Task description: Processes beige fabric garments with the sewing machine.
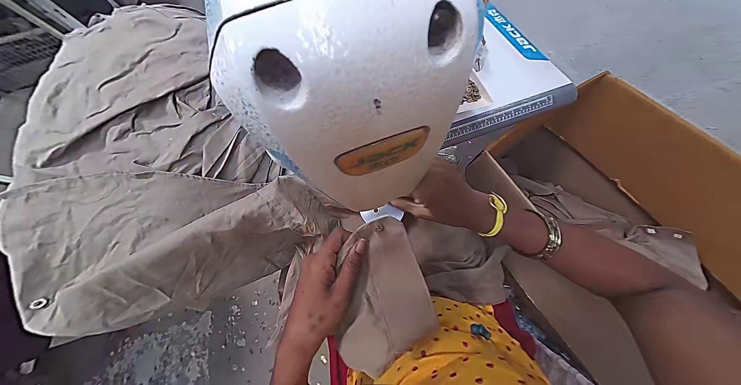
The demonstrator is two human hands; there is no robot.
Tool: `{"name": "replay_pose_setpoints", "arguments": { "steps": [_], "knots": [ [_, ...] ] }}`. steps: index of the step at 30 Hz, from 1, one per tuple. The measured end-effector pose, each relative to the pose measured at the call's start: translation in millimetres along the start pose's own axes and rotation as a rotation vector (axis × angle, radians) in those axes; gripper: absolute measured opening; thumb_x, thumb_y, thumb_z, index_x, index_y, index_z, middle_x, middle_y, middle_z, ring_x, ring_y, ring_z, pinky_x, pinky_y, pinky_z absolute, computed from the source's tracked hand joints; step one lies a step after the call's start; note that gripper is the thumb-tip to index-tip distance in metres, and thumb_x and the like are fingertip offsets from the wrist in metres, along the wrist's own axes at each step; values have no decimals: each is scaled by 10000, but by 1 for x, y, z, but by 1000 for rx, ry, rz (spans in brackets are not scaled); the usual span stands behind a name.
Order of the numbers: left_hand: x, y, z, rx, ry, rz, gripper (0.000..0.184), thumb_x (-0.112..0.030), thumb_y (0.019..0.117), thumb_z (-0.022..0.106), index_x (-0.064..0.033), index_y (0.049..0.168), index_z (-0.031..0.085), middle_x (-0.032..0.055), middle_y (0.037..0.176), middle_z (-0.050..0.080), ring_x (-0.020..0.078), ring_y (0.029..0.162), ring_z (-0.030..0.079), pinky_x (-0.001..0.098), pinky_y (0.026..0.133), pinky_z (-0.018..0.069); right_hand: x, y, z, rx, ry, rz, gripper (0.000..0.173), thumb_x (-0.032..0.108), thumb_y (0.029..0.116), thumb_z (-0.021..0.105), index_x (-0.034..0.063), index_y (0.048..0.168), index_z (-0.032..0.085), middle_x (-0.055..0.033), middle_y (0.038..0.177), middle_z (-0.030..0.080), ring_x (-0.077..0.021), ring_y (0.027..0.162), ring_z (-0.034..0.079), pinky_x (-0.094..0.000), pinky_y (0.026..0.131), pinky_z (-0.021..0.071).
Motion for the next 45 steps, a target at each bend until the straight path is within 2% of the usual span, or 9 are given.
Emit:
{"name": "replay_pose_setpoints", "arguments": {
  "steps": [4, 8, 13, 18, 24, 28, 33, 36, 45],
  "knots": [
    [15, 6, -6, -40, -143, -228, 167, -258, 1001, 491, -147, 935, 597, -94, 675, 591, -6, 574, 584, 176, 526, 495, 14, -35, -11, -80, 287, 154, 260, 295, 1032, 627, 61, 960, 714, -77, 888, 719, -143, 883, 686, -278, 807, 557],
    [19, 31, -8, -73, -163, -305, 164, -210, 1013, 484, -123, 945, 606, -79, 694, 604, 1, 606, 604, 191, 569, 513, 46, -56, -6, -58, 141, -23, 417, 423, 1064, 528, 67, 1120, 738, -105, 1056, 752, -234, 1104, 691, -379, 1048, 511],
    [16, 63, -7, -78, -188, -252, 119, -144, 1014, 538, -86, 1010, 642, -89, 771, 656, -45, 710, 638, 161, 680, 544, 35, -64, 0, -54, 44, 23, 457, 405, 1093, 462, 41, 1174, 728, -128, 1139, 749, -247, 1176, 680, -410, 1117, 472],
    [11, 75, -11, -54, 22, -221, 103, -143, 991, 590, -66, 993, 658, -95, 786, 621, -88, 740, 593, 141, 710, 505, 32, -64, -1, -51, 1, 50, 441, 388, 1095, 464, 48, 1187, 729, -122, 1150, 749, -240, 1189, 675, -412, 1130, 459],
    [22, 72, -11, -6, -306, -214, 112, -74, 1003, 542, -92, 1099, 597, -128, 873, 677, -66, 839, 654, 150, 790, 557, 22, -68, -2, -61, 51, 93, 420, 384, 1096, 460, 81, 1187, 736, -119, 1170, 743, -240, 1210, 665, -418, 1127, 465],
    [52, 64, -34, -104, -531, -239, 223, -72, 1032, 409, -164, 999, 609, -149, 837, 707, -56, 810, 672, 158, 770, 579, -50, -83, -31, -66, -195, 363, 311, 309, 1059, 555, 86, 1085, 769, -94, 1054, 750, -224, 1035, 707, -386, 928, 567],
    [93, 50, -30, 312, -498, -75, 168, -496, 942, 657, -352, 909, 738, -186, 796, 706, -87, 701, 635, 119, 654, 534, -155, -101, -66, -81, -372, 634, 171, 102, 988, 631, 29, 1074, 759, -162, 1061, 722, -345, 1012, 686, -480, 864, 563],
    [112, 44, -12, 454, -320, -96, 189, -447, 947, 665, -270, 949, 730, -167, 819, 693, -67, 728, 625, 140, 679, 522, -183, -96, -57, 27, -385, 627, 201, 159, 976, 683, 31, 1115, 752, -180, 1107, 699, -372, 1049, 663, -502, 874, 551],
    [114, 54, -20, 100, -79, -57, 158, -189, 979, 540, -63, 1007, 633, -98, 818, 598, -60, 725, 565, 144, 694, 492, -200, -89, -46, 143, -407, 572, 141, 108, 915, 744, 46, 1042, 742, -169, 1043, 683, -383, 988, 641, -519, 828, 523]
  ]
}}
Point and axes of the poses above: each hand's wrist, its own y-axis towards the middle knuckle, its own z-axis out of the palm, x = y × z, the point moved 8 cm from there along y, towards the middle knuckle
